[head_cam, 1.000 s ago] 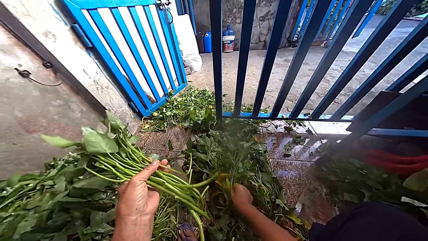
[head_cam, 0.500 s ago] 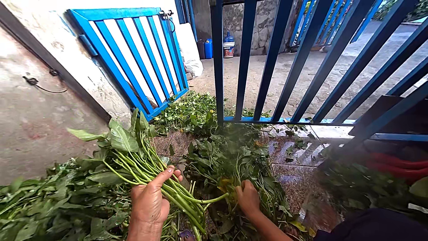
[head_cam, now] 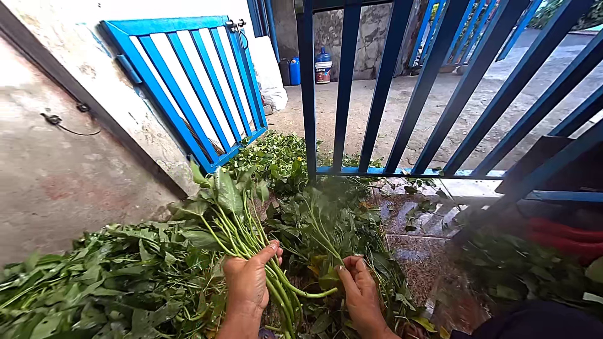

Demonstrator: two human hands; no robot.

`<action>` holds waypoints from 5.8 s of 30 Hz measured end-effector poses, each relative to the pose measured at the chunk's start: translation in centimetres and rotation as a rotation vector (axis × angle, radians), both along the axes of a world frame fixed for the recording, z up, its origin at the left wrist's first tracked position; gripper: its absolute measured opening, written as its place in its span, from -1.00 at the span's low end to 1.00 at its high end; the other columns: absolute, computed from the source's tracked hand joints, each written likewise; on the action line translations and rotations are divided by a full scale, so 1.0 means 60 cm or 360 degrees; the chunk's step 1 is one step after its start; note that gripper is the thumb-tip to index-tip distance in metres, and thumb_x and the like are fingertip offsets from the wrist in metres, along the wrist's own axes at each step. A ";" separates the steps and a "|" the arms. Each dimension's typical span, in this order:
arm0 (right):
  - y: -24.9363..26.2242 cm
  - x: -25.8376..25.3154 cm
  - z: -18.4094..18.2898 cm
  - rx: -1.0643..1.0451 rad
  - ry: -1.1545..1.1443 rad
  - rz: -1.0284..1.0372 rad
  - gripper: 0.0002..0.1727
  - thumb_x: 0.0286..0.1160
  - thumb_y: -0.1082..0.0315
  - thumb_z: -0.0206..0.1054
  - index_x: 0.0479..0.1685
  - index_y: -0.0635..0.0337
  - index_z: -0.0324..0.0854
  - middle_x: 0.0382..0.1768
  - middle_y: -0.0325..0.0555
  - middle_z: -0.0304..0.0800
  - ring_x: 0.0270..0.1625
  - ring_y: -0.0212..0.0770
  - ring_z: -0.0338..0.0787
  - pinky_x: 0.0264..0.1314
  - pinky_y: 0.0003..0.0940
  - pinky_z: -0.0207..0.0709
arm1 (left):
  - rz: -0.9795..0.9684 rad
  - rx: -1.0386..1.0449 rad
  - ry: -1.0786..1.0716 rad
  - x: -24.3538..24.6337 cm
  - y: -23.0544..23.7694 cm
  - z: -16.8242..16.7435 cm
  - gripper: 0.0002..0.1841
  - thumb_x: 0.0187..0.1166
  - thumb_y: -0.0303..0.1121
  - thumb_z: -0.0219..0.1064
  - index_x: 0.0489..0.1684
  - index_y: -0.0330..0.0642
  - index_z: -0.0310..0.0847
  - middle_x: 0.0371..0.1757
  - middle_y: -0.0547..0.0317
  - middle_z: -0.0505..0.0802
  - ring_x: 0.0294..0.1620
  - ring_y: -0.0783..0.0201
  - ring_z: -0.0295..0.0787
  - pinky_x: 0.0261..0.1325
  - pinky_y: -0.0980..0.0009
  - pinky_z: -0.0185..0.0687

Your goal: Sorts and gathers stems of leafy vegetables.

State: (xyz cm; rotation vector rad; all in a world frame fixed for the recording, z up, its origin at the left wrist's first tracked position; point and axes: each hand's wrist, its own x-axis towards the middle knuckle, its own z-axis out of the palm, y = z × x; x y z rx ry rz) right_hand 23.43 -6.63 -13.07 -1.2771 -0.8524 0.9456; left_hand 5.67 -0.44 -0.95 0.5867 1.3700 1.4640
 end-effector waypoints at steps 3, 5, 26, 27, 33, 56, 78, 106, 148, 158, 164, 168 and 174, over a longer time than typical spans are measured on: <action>-0.013 -0.029 0.008 0.0286 -0.0084 0.0069 -0.82 0.56 0.52 0.23 0.06 0.36 0.55 -0.22 -0.11 0.75 -0.22 -0.32 0.78 -0.17 -0.47 0.73 | -0.0042 -0.0045 0.0019 0.012 -0.001 -0.010 -0.63 0.28 -0.81 0.50 0.02 -0.59 0.50 -0.37 -0.29 0.88 -0.51 -0.02 0.88 -0.44 0.20 0.87; -0.021 -0.045 0.012 0.0438 -0.0144 0.0143 -0.82 0.55 0.55 0.27 0.05 0.38 0.56 -0.20 -0.10 0.75 -0.20 -0.35 0.78 -0.13 -0.47 0.74 | -0.0083 -0.0076 0.0010 0.016 -0.002 -0.015 -0.64 0.28 -0.79 0.52 0.01 -0.59 0.52 -0.36 -0.30 0.88 -0.50 -0.04 0.88 -0.42 0.16 0.88; 0.062 -0.022 0.093 0.0441 -0.1038 0.0909 -0.71 0.68 0.24 0.25 0.15 0.10 0.81 -0.15 -0.08 0.77 -0.12 -0.26 0.77 0.00 -0.32 0.69 | -0.0232 0.0105 0.0004 -0.015 -0.010 0.011 -0.67 0.30 -0.84 0.45 0.03 -0.62 0.57 -0.23 -0.37 0.89 -0.40 -0.07 0.89 -0.31 0.17 0.88; 0.062 -0.027 0.097 0.0437 -0.1074 0.0930 -0.70 0.71 0.19 0.23 0.10 0.12 0.82 -0.19 -0.07 0.76 -0.15 -0.24 0.76 -0.02 -0.32 0.69 | -0.0204 0.0115 0.0028 -0.014 -0.010 0.010 -0.66 0.25 -0.85 0.48 0.00 -0.62 0.58 -0.25 -0.36 0.88 -0.42 -0.07 0.89 -0.33 0.18 0.88; 0.038 -0.053 0.097 0.0236 -0.1363 0.1029 -0.63 0.73 0.20 -0.04 -0.18 0.26 0.61 -0.24 0.06 0.70 -0.11 -0.01 0.79 -0.08 -0.08 0.65 | 0.0018 0.0200 0.0131 -0.008 -0.008 0.003 -0.67 0.22 -0.90 0.44 -0.08 -0.59 0.52 -0.50 -0.26 0.85 -0.57 0.01 0.87 -0.45 0.24 0.87; 0.103 0.044 -0.196 -0.1394 -0.1393 0.0864 -0.57 0.61 0.01 0.27 0.18 0.14 0.75 0.29 0.16 0.77 0.39 0.17 0.73 0.36 0.28 0.58 | 0.0376 0.0312 0.0036 -0.093 -0.003 0.040 -0.71 0.43 -0.72 0.41 0.08 -0.37 0.60 -0.19 -0.10 0.88 -0.29 0.01 0.93 -0.22 0.09 0.94; 0.004 -0.013 -0.038 0.0618 -0.0550 0.0027 -0.84 0.48 0.48 0.43 -0.05 0.24 0.84 -0.17 -0.17 0.90 -0.10 -0.36 0.88 0.05 -0.46 0.81 | -0.0052 0.0191 0.0194 -0.030 -0.003 0.007 -0.54 0.06 -0.92 0.49 0.00 -0.57 0.56 -0.31 -0.28 0.88 -0.40 -0.06 0.91 -0.31 0.13 0.92; 0.000 -0.033 0.055 0.0801 -0.0800 0.0379 -0.83 0.57 0.41 0.40 0.00 0.19 0.84 -0.14 -0.06 0.82 -0.03 -0.28 0.82 0.08 -0.40 0.76 | -0.0619 0.0429 -0.0059 0.016 -0.051 -0.005 -0.53 0.00 -0.88 0.56 -0.04 -0.59 0.56 -0.23 -0.33 0.89 -0.21 -0.09 0.94 -0.03 0.10 0.91; 0.073 0.014 0.254 0.0676 -0.0005 0.0378 -0.86 0.44 0.59 0.37 -0.08 0.32 0.71 -0.20 0.10 0.91 -0.20 -0.04 0.94 -0.06 -0.20 0.88 | -0.0790 0.0423 -0.0200 0.006 -0.050 -0.007 -0.56 -0.04 -0.86 0.58 -0.12 -0.56 0.62 -0.27 -0.34 0.89 -0.27 -0.12 0.93 -0.07 0.01 0.91; 0.100 0.073 0.270 0.1074 -0.2229 0.0393 -0.87 0.26 0.38 0.49 -0.23 0.03 0.81 -0.37 -0.19 0.75 -0.31 -0.20 0.81 -0.37 -0.25 0.73 | -0.0856 0.0412 -0.0029 -0.014 -0.041 -0.001 -0.57 -0.07 -0.83 0.61 -0.15 -0.52 0.67 -0.27 -0.30 0.90 -0.26 -0.07 0.93 -0.06 0.05 0.90; 0.109 0.065 0.268 0.1234 -0.2663 0.0280 -0.93 0.36 0.45 0.38 -0.41 0.09 0.72 -0.44 -0.14 0.67 -0.40 -0.13 0.75 -0.60 -0.31 0.53 | -0.0980 0.0378 0.0071 -0.014 -0.043 0.001 -0.55 -0.10 -0.80 0.64 -0.14 -0.47 0.71 -0.24 -0.21 0.92 -0.21 0.00 0.94 -0.01 0.09 0.91; 0.118 0.058 0.240 0.1084 -0.1811 0.0323 -0.87 0.36 0.31 0.39 -0.48 0.10 0.64 -0.45 -0.24 0.65 -0.42 -0.30 0.70 -0.51 -0.33 0.59 | -0.1240 0.0294 0.0074 -0.021 -0.044 0.004 -0.56 -0.01 -0.75 0.65 -0.08 -0.45 0.72 -0.18 -0.25 0.92 -0.17 -0.09 0.94 0.01 0.02 0.90; 0.067 0.102 0.229 0.0491 -0.0466 0.0134 -0.80 0.67 0.21 0.19 -0.12 0.03 0.71 -0.52 -0.26 0.64 -0.55 -0.32 0.60 -0.50 -0.36 0.55 | -0.1163 0.0173 0.0080 -0.017 -0.049 0.008 -0.57 0.01 -0.79 0.60 -0.08 -0.47 0.68 -0.21 -0.22 0.91 -0.21 -0.05 0.93 -0.04 0.08 0.91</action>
